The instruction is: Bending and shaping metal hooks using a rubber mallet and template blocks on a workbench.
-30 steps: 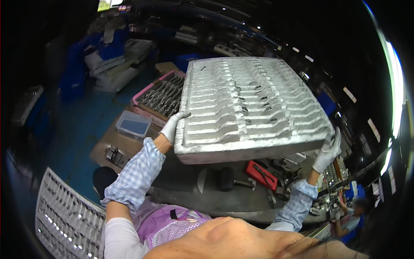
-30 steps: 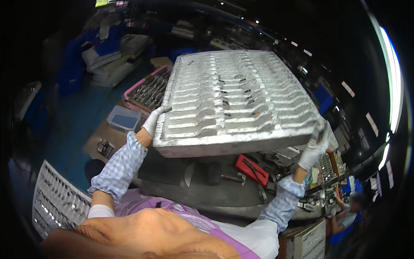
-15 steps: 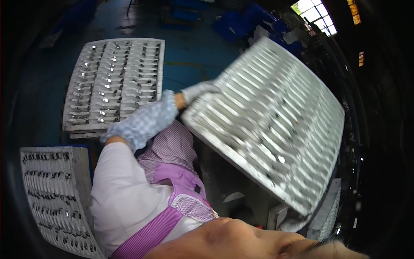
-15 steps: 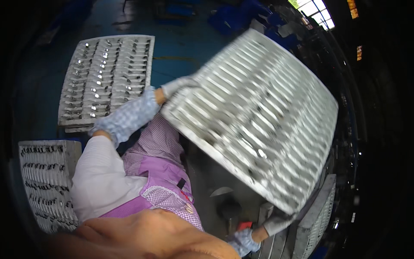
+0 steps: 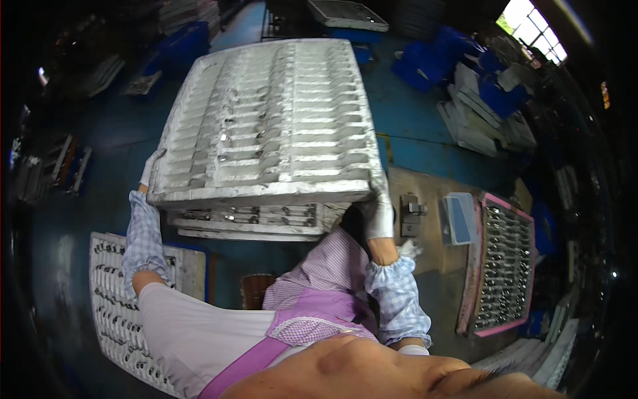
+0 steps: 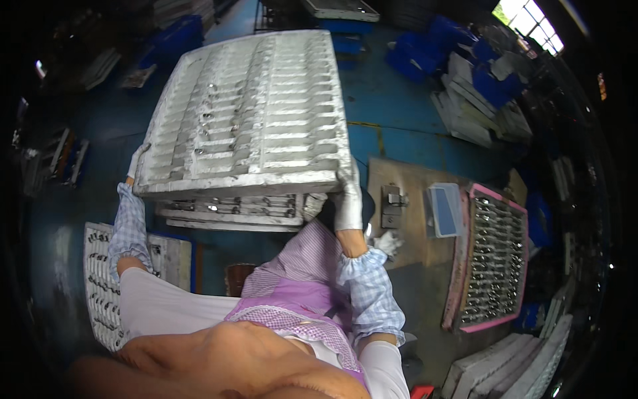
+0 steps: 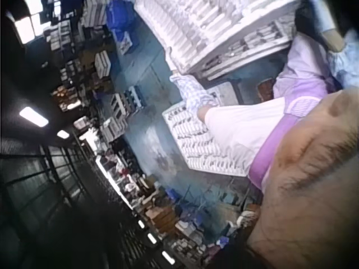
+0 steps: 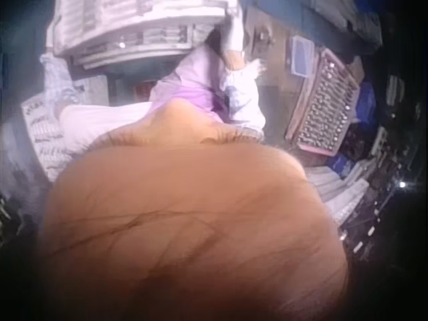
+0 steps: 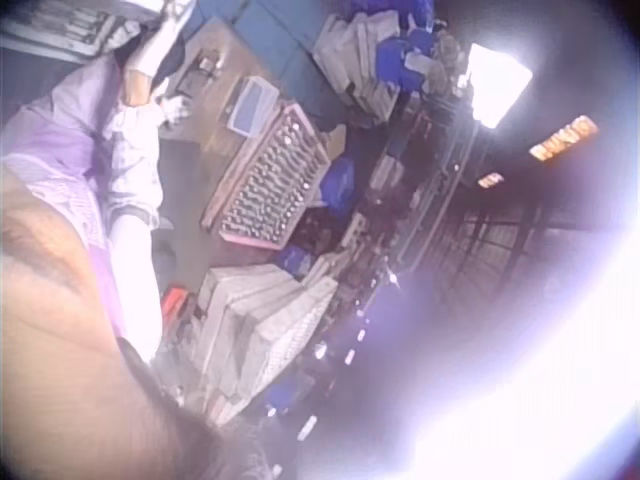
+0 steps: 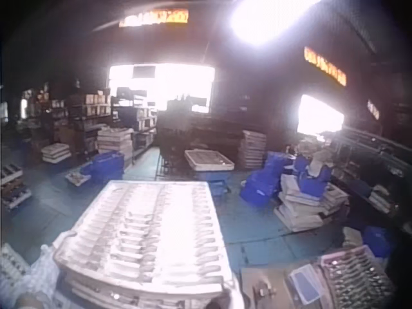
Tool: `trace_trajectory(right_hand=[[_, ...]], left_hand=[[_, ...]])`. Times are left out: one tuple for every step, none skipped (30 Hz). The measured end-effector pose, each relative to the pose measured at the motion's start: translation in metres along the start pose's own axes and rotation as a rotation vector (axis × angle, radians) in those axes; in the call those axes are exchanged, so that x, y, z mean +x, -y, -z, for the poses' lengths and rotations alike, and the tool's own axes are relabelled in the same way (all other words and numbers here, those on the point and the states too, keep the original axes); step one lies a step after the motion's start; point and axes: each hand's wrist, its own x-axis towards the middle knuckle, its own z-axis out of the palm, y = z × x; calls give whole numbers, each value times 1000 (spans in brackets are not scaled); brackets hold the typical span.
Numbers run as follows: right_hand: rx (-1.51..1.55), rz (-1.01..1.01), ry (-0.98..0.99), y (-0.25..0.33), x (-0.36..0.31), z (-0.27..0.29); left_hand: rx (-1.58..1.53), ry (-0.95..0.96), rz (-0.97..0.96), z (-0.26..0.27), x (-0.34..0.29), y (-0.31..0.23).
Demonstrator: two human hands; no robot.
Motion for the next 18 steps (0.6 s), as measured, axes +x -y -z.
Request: trace_trajectory(right_hand=[[-36, -35, -32, -22, 8, -2], [-74, -69, -67, -44, 13, -1], [-30, -137, -52, -61, 13, -5], [-74, -261, -128, -77, 13, -6], [-92, -296, -199, -90, 10, -4], [-115, -337, -275, -102, 5, -7], [-160, -260, -271, -106, -2, -9], [-158, -271, -287, -109, -7, -11], [-169, -285, -283, -109, -11, -13], [-169, -305, -261, -109, -17, -13], [-228, -302, -228, -132, -16, 1], [-305, -401, -113, -114, -30, -18], [-317, -444, -61, -118, -38, -12], [-328, -485, -13, -122, -45, -5], [-350, -290, -97, -122, -47, 7], [-362, -98, -157, -117, -50, 12], [-380, -178, -102, -87, -60, -3], [-261, -88, -76, -76, -65, -11]], left_hand=[[14, -19, 21, 8, -10, -6], [28, -36, 46, 14, -16, -12], [29, -49, 82, 26, -24, -12], [36, -74, 75, 45, -27, -12], [78, -179, 80, 64, -24, -9], [118, -287, 94, 86, -21, -1], [349, -305, -50, 92, -11, 10], [356, -304, -32, 98, -1, 18], [277, -287, -3, 103, 7, 24], [205, -287, 11, 113, 4, 26], [523, -342, -200, 132, 10, 20], [527, -382, -196, 148, 4, 12], [1009, -604, -351, 153, 2, -2], [1500, -812, -494, 156, -5, -12], [1479, -745, -483, 105, 33, 8], [1655, -769, -950, 19, 52, 33], [1653, -673, -721, -24, 31, 41], [1636, -568, -504, -57, 17, 51]])
